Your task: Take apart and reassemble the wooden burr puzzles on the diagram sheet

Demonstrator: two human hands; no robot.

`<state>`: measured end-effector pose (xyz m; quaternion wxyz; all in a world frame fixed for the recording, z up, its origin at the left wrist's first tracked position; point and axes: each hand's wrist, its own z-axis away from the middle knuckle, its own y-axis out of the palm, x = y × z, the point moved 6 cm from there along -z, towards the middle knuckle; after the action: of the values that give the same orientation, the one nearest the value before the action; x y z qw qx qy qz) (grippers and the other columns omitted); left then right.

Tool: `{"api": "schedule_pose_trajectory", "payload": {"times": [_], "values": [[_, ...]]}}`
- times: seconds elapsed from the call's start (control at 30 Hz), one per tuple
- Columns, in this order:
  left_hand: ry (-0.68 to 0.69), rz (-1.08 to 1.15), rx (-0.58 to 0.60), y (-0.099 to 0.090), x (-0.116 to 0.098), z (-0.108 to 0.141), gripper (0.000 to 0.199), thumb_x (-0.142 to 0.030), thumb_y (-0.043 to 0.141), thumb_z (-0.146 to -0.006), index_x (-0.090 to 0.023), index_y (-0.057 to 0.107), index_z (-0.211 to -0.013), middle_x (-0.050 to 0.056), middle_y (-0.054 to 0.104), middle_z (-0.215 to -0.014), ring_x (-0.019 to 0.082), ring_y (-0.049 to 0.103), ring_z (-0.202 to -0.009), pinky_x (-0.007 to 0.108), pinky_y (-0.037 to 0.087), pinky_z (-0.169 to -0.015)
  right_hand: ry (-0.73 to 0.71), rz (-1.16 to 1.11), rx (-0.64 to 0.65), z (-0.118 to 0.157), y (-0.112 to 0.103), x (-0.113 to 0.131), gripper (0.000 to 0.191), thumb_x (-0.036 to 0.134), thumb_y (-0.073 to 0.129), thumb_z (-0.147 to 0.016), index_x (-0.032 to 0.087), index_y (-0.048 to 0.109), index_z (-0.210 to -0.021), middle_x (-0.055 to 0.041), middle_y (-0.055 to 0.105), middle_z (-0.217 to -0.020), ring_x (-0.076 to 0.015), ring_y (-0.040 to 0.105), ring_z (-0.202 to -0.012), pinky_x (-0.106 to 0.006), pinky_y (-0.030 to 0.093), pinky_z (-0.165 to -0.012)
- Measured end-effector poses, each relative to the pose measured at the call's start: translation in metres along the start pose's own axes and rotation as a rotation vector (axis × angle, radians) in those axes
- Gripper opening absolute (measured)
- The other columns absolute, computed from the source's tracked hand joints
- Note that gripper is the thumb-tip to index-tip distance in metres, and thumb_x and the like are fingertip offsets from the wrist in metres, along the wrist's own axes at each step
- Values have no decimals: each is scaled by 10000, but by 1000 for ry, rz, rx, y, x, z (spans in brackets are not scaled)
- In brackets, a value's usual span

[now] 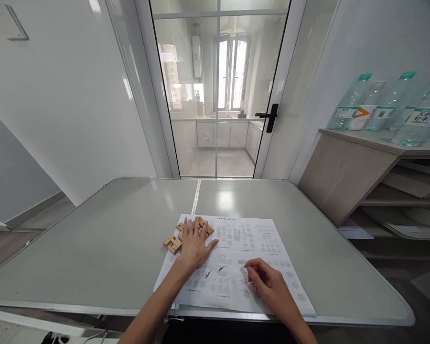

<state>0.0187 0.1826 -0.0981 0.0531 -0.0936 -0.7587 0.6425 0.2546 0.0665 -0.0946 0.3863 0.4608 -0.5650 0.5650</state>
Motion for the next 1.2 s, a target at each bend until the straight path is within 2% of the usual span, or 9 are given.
{"api": "schedule_pose_trajectory", "payload": {"times": [0.1, 0.23, 0.33, 0.5, 0.67, 0.87, 1.0, 1.2], "values": [[-23, 17, -28, 0, -6, 6, 851, -776, 410, -934, -234, 465, -1588, 114, 374, -1688, 467, 138, -1592, 654, 20, -1272, 0, 3, 2, 0, 1, -2, 426, 603, 564, -983, 210, 730, -978, -27, 668, -750, -204, 602, -700, -298, 486, -670], [-150, 17, -64, 0, -4, 12, 897, -778, 431, -927, -208, 406, -1619, 163, 308, -1709, 548, 59, -1573, 715, 30, -1230, 0, 19, -8, -1, 0, -2, 433, 610, 563, -980, 211, 731, -971, -26, 673, -757, -206, 609, -714, -296, 482, -683], [-186, -20, -62, 0, 1, 14, 938, -797, 429, -917, -192, 375, -1631, 196, 319, -1697, 565, 116, -1559, 729, -1, -1217, 5, 18, -2, 0, 0, -3, 430, 607, 553, -988, 213, 725, -973, -25, 670, -762, -205, 611, -721, -298, 480, -687], [-179, -49, -72, -4, 10, 14, 925, -812, 409, -915, -211, 402, -1618, 185, 356, -1683, 540, 167, -1560, 729, -6, -1219, -14, 0, -8, 0, -2, -3, 425, 599, 570, -985, 209, 740, -981, -26, 669, -748, -199, 603, -695, -293, 478, -646], [-93, -40, -27, -2, 4, 9, 817, -721, 389, -977, -218, 400, -1620, 163, 403, -1664, 483, 158, -1584, 686, 28, -1251, 1, -4, 12, -2, -1, -5, 419, 607, 552, -989, 222, 716, -971, -18, 670, -762, -202, 602, -714, -295, 468, -669], [-5, 2, 47, 0, -8, 12, 789, -647, 450, -993, -153, 420, -1608, 210, 333, -1688, 516, 167, -1571, 672, 116, -1254, 8, -4, 22, -2, 1, -8, 406, 593, 535, -1001, 224, 704, -989, -14, 661, -771, -202, 591, -726, -291, 444, -664], [84, 25, 77, -3, -16, 18, 752, -634, 468, -1000, -206, 408, -1615, 171, 309, -1707, 479, 203, -1575, 642, 183, -1258, -15, -4, 21, -3, 0, -9, 399, 579, 541, -1001, 216, 704, -982, -17, 667, -766, -203, 604, -726, -299, 457, -692], [310, 104, 106, -7, -37, 38, 784, -699, 416, -1007, -256, 327, -1647, 149, 177, -1750, 442, 150, -1597, 619, 236, -1263, -15, -2, 18, -5, -1, -8, 416, 590, 528, -1008, 209, 693, -996, -15, 663, -763, -197, 605, -711, -295, 461, -682]]}}
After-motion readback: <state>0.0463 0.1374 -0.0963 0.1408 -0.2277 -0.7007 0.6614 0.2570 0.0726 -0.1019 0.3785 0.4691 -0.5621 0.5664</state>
